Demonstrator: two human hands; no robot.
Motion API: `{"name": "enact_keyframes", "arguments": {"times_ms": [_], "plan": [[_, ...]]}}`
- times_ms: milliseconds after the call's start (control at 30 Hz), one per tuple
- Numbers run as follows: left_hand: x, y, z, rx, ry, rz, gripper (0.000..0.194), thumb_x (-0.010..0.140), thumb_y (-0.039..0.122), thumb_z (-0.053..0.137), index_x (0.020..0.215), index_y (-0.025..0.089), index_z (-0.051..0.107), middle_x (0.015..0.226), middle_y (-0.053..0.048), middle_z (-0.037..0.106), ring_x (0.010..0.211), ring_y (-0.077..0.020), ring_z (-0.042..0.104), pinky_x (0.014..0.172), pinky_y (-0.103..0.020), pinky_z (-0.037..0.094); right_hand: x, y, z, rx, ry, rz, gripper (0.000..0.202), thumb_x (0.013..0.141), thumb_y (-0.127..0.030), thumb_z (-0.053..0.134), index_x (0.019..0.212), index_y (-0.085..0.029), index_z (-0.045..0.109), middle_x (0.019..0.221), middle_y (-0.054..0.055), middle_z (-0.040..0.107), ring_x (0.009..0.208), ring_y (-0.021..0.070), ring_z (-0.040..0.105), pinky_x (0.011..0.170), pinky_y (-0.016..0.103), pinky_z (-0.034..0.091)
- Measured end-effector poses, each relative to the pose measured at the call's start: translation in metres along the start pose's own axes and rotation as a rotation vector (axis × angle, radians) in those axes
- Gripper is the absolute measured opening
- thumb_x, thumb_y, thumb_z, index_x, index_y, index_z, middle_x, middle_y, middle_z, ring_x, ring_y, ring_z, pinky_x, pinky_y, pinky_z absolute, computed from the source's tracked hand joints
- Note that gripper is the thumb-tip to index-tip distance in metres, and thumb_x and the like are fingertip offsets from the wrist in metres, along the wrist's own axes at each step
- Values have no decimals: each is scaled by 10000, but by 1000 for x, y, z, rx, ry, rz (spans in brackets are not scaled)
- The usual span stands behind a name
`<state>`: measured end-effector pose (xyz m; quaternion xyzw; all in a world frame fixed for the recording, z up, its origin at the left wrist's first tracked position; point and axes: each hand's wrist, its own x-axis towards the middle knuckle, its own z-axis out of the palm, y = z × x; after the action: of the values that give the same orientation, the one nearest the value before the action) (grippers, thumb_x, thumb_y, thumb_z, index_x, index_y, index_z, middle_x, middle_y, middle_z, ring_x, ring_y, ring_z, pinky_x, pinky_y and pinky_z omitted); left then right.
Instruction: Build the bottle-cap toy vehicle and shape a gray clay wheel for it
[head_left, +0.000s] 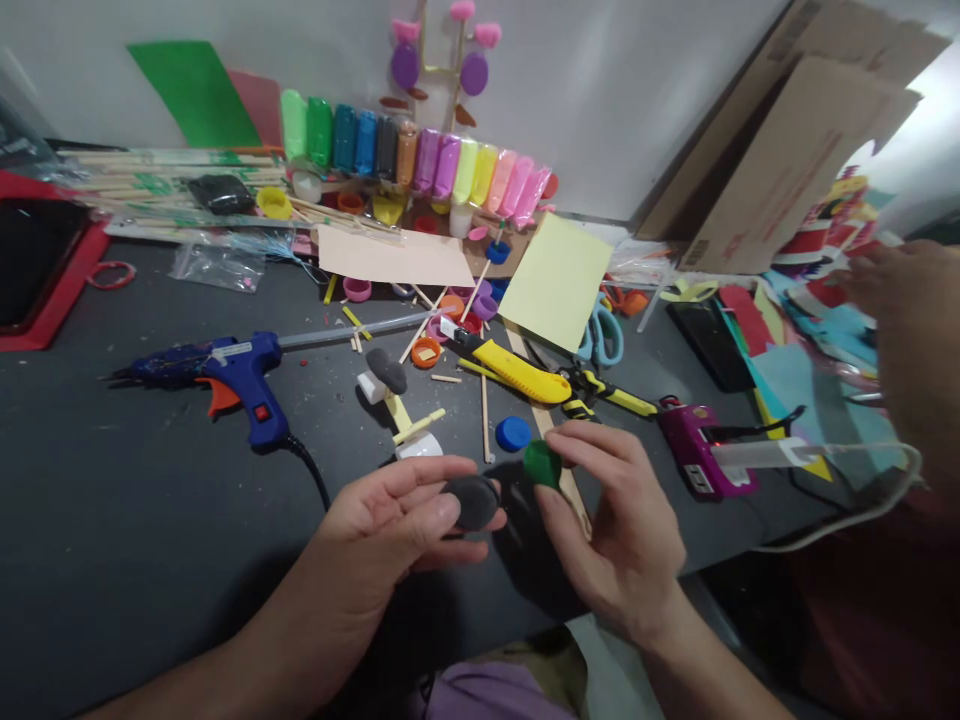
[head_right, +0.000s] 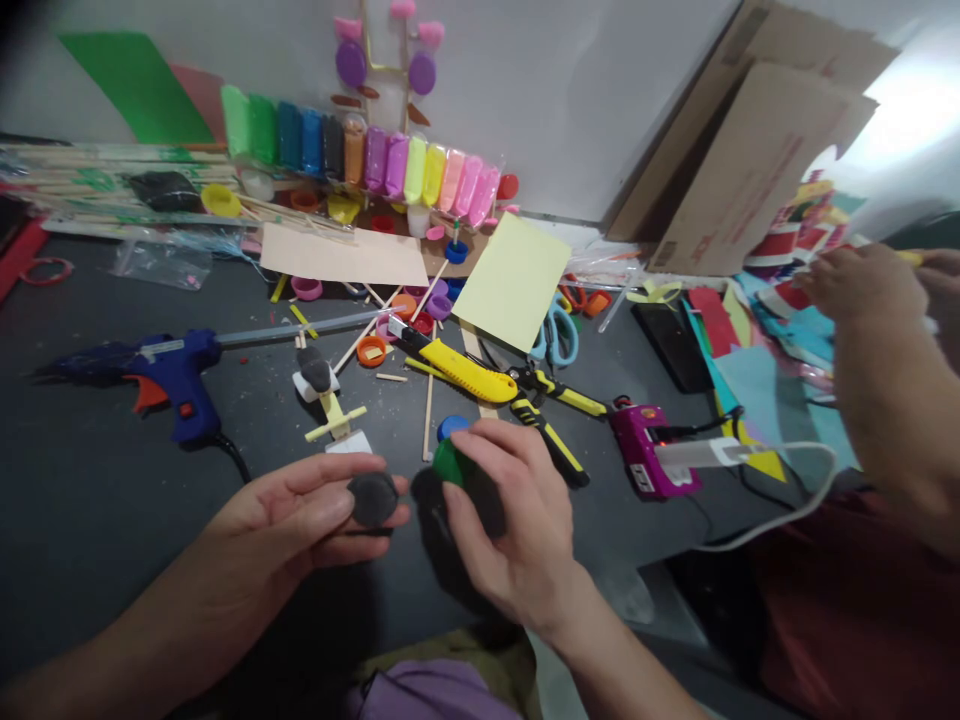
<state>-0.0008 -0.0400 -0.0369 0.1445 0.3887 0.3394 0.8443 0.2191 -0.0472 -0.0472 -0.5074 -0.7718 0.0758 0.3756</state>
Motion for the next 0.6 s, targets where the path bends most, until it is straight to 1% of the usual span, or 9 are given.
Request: {"name": "enact_keyframes", "arguments": {"times_ms": [100,167,200,267,333,433,467,533,600], "plan": [[0,0,-1,0,5,23,142,835,236,826,972,206,812,965,-48,845,886,-181,799,775,-227,635,4,13,-8,-116,-180,-38,349,890,-112,671,1234,-170,654,1144,135,665,1032,263,649,902,416,549],[1,0,-1,6,3,31,94,839,214,817,932,199,810,983,-47,840,862,-174,799,763,-217,635,5,17,-11,-160,-271,-61,302,909,-139,667,1211,-144,671,1157,154,676,1052,287,647,910,440,545],[2,0,-1,16,2,36,77,843,211,812,918,196,809,982,-46,837,855,-170,798,760,-214,635,6,16,-13,-174,-295,-74,290,919,-153,662,1209,-139,673,1192,163,670,1083,298,639,929,454,537],[3,0,0,36,-2,45,70,847,216,809,915,200,812,974,-42,833,848,-161,791,762,-213,637,6,10,-15,-154,-292,-90,275,943,-175,647,1215,-141,663,1256,167,642,1146,293,614,971,453,521],[4,0,0,51,-5,52,75,849,228,810,921,208,815,972,-37,830,844,-149,778,773,-220,640,8,-1,-16,-56,-274,-81,257,975,-213,630,1225,-156,647,1244,139,633,1142,245,610,974,398,522],[4,-1,-1,50,-6,65,92,855,245,808,945,224,815,991,-25,828,863,-137,763,805,-229,639,13,-19,-12,141,-333,-46,258,994,-338,645,1206,-190,640,1186,80,645,1095,178,632,946,303,529],[3,-2,-2,42,-10,70,94,856,245,807,948,228,813,996,-21,828,873,-136,763,814,-226,634,14,-23,-10,174,-347,-33,242,987,-349,661,1175,-198,643,1185,68,645,1092,166,637,946,285,527],[1,-2,-3,32,-18,80,99,855,240,807,954,236,808,1014,-10,827,882,-134,767,827,-218,623,16,-29,-5,206,-326,-13,155,975,-309,680,1085,-203,648,1171,54,646,1076,150,643,935,266,523],[-1,-3,-3,59,-24,83,122,861,257,805,982,250,803,1036,-3,826,869,-126,768,833,-209,610,17,-31,-2,231,-294,17,66,966,-228,675,1018,-203,644,1141,44,650,1046,137,649,907,255,523]]}}
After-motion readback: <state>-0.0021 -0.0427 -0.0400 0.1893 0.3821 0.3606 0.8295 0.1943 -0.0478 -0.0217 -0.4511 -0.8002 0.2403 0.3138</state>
